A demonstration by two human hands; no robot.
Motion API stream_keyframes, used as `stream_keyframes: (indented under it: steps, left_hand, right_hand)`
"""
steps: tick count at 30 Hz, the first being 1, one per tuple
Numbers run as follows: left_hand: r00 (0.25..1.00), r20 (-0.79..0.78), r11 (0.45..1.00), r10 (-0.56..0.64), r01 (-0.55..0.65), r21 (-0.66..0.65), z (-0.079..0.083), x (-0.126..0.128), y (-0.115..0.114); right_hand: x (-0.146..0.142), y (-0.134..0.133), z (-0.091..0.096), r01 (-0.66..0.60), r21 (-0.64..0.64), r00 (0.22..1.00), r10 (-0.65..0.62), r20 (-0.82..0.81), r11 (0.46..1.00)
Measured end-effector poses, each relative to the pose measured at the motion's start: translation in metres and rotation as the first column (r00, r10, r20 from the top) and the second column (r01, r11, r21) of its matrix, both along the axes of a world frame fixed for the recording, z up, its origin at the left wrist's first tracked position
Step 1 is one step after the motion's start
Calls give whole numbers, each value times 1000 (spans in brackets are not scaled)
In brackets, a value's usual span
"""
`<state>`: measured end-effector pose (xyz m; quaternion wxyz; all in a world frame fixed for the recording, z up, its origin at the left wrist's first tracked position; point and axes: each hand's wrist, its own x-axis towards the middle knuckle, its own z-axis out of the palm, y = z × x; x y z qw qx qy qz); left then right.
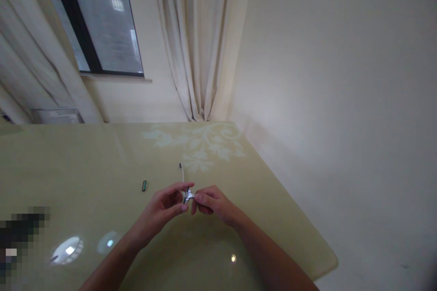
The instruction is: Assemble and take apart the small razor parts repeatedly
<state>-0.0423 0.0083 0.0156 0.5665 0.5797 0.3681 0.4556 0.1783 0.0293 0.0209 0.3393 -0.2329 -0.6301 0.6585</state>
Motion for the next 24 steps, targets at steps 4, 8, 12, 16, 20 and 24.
stream_keyframes:
  steps: [4, 8, 12, 16, 20, 24]
  left_hand:
    - [1000, -5, 1000, -3, 3, -6, 0, -1, 0]
    - [999, -30, 1000, 14, -14, -16, 3, 0, -2]
    - [998, -54, 999, 14, -16, -35, 4, 1, -3]
    - [999, -45, 999, 19, -21, -45, 1, 1, -3]
    - [998, -54, 999, 27, -30, -44, -2, -1, -3]
    - [999, -49, 998, 7, -10, -61, -1, -1, -4]
  right_hand:
    - [-1, 0, -2, -3, 1, 1000, 3, -9, 1000]
    - [-1, 0, -4, 4, -3, 1000, -4, 8, 1000]
    - [0, -1, -2, 20, 6, 1000, -21, 24, 1000]
    - [1, -1, -2, 32, -5, 999, -32, 37, 999]
    - [0, -2, -2, 13, -33, 999, -12, 50, 999]
    - [-2, -4, 0, 10, -38, 1000, -9, 19, 999]
